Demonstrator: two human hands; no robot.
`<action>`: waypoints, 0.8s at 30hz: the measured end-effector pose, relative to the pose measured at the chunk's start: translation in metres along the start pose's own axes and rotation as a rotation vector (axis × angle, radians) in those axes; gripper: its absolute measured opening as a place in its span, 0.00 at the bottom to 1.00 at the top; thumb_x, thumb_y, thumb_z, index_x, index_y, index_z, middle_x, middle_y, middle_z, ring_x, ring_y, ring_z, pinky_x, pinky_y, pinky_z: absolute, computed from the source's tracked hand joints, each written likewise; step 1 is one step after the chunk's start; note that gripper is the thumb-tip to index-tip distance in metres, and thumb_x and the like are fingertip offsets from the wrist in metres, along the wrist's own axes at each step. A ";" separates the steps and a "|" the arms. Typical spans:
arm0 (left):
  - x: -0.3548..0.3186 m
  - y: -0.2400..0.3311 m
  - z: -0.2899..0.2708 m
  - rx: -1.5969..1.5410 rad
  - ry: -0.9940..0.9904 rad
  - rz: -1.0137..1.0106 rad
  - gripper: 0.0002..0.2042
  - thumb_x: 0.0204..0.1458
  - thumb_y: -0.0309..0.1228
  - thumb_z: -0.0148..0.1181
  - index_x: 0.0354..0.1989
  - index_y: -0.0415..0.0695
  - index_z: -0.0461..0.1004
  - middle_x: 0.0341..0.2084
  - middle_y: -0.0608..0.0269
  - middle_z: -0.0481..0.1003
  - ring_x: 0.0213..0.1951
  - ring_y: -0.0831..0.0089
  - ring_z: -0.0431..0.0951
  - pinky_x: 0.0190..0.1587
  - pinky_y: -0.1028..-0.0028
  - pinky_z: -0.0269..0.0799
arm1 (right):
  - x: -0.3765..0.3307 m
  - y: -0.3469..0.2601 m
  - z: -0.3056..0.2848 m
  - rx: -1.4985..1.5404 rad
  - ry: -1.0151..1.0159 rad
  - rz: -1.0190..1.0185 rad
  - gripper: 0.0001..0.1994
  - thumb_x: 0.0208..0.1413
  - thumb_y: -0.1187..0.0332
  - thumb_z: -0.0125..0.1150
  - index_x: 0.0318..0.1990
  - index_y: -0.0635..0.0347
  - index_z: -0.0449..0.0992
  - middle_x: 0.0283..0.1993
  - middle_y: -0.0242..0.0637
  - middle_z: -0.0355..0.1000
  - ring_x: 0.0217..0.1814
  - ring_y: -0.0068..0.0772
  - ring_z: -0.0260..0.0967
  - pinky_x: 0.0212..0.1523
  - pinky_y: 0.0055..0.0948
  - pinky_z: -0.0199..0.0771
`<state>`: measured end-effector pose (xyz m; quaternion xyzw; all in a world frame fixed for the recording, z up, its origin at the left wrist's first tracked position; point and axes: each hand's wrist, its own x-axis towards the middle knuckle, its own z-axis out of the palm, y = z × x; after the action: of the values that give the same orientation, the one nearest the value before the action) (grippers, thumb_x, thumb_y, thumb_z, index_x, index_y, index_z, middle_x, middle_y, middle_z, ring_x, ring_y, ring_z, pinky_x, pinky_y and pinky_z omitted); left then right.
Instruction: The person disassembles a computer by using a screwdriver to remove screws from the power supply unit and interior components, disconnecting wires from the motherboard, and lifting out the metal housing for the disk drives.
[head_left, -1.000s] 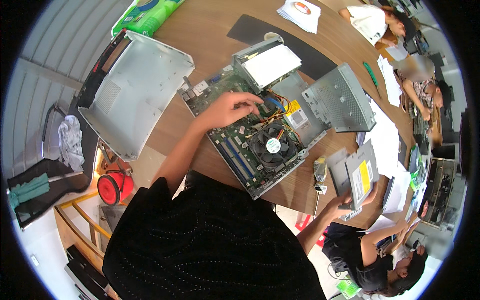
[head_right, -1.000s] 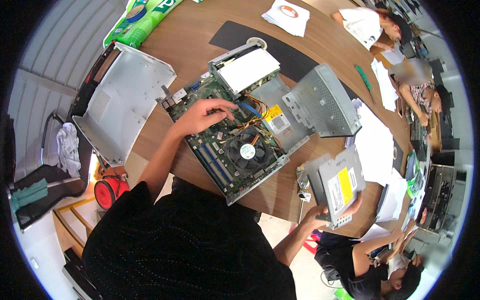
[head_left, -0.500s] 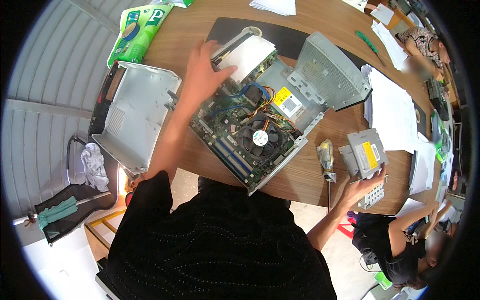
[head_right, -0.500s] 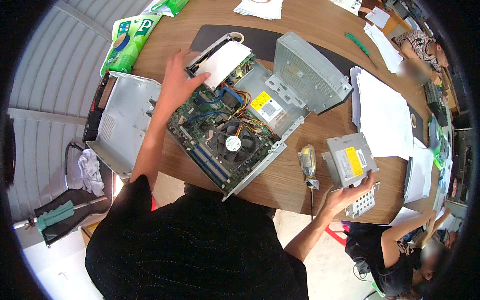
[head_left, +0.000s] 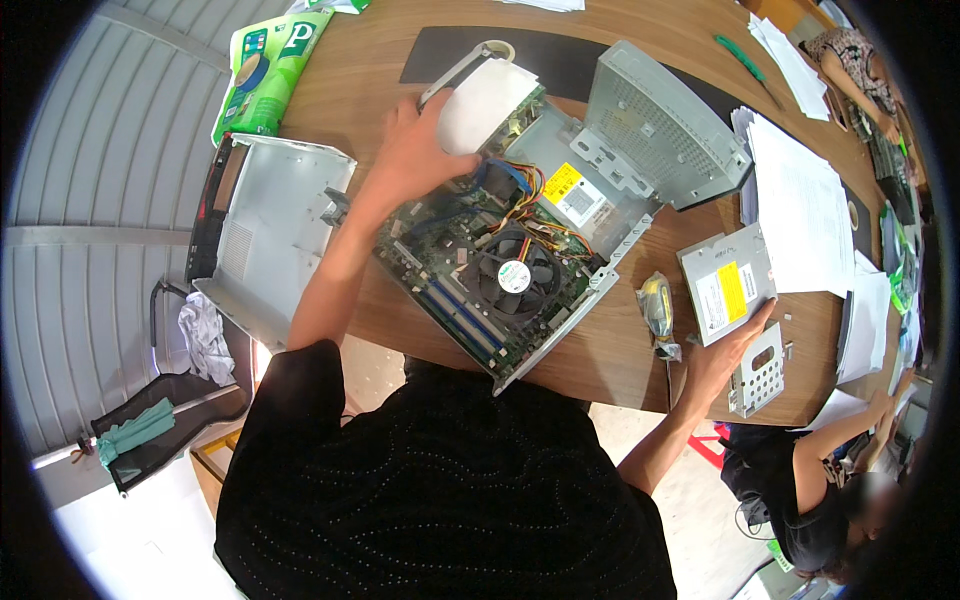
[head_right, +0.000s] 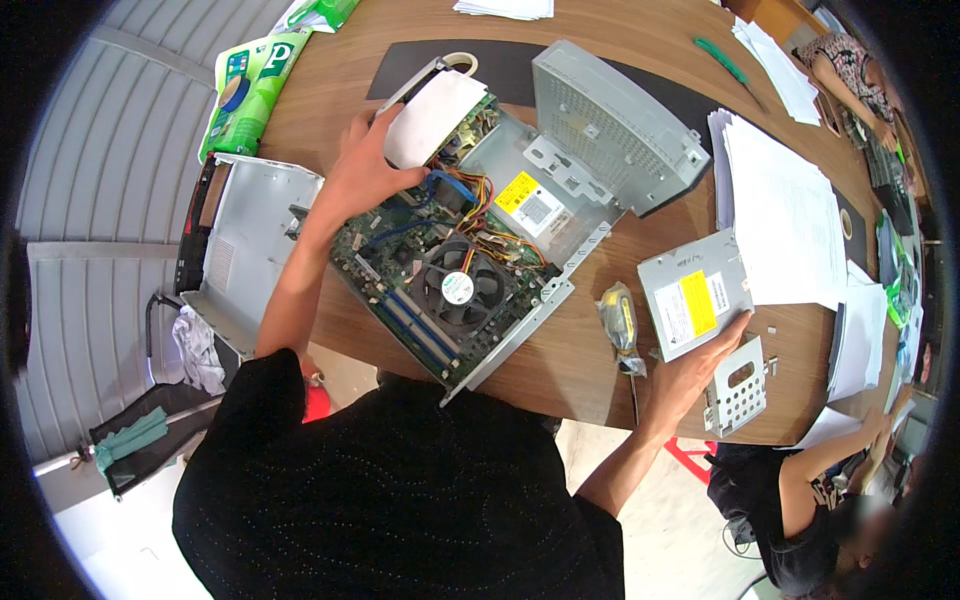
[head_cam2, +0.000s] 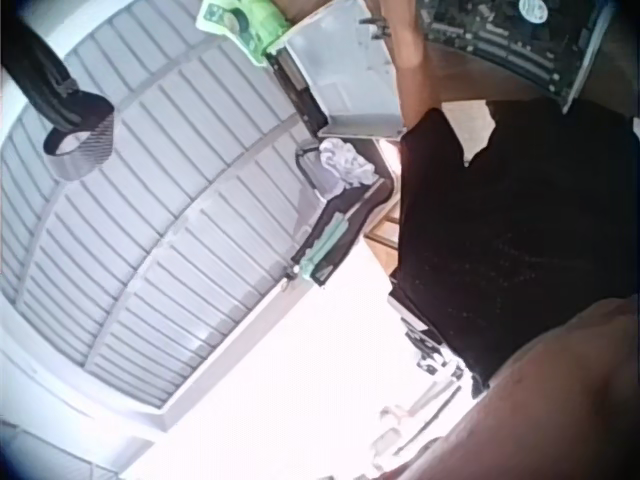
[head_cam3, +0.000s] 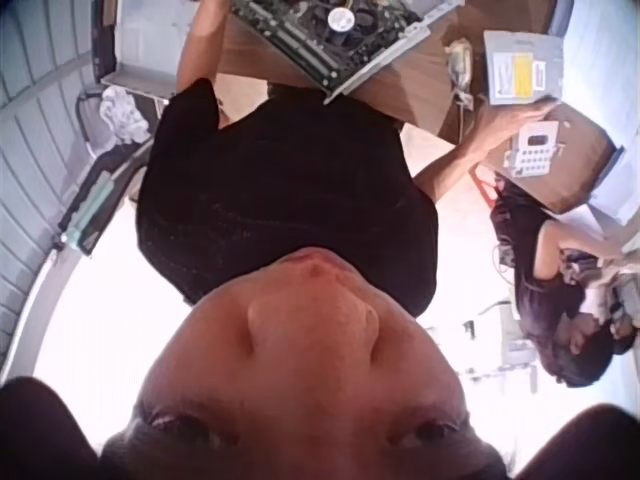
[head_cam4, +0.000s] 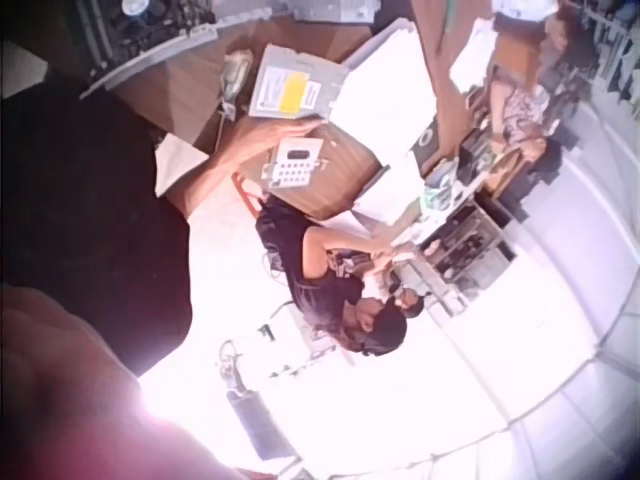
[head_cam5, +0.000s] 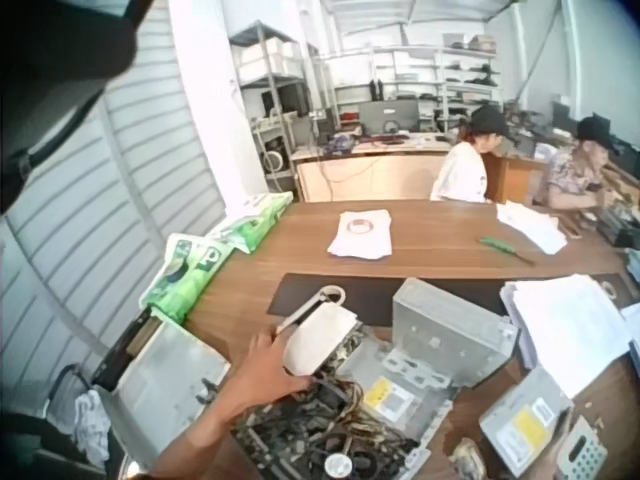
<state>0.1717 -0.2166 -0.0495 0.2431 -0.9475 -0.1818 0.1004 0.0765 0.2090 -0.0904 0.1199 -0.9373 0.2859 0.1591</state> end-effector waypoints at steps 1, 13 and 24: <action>0.001 0.001 -0.001 -0.017 -0.003 -0.019 0.47 0.36 0.45 0.71 0.67 0.44 0.59 0.55 0.34 0.62 0.59 0.40 0.61 0.62 0.54 0.60 | 0.001 0.000 0.001 0.016 -0.026 0.004 0.46 0.50 0.74 0.63 0.73 0.63 0.40 0.72 0.63 0.47 0.75 0.61 0.46 0.71 0.48 0.51; 0.000 0.012 -0.011 -0.043 -0.031 -0.102 0.45 0.35 0.40 0.74 0.66 0.47 0.60 0.54 0.39 0.64 0.58 0.44 0.64 0.60 0.57 0.63 | 0.003 -0.007 0.001 -0.023 -0.084 -0.027 0.56 0.42 0.70 0.72 0.74 0.59 0.36 0.71 0.63 0.51 0.72 0.63 0.52 0.68 0.48 0.59; -0.026 -0.039 -0.033 -0.304 0.251 0.024 0.39 0.49 0.43 0.67 0.68 0.41 0.58 0.60 0.35 0.64 0.56 0.48 0.69 0.59 0.62 0.64 | -0.020 -0.002 -0.029 0.167 -0.310 0.193 0.39 0.52 0.71 0.66 0.71 0.61 0.52 0.64 0.59 0.63 0.63 0.55 0.67 0.57 0.42 0.71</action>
<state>0.2196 -0.2454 -0.0371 0.2343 -0.8921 -0.2899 0.2554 0.1021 0.2268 -0.0742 0.0848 -0.9308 0.3547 -0.0258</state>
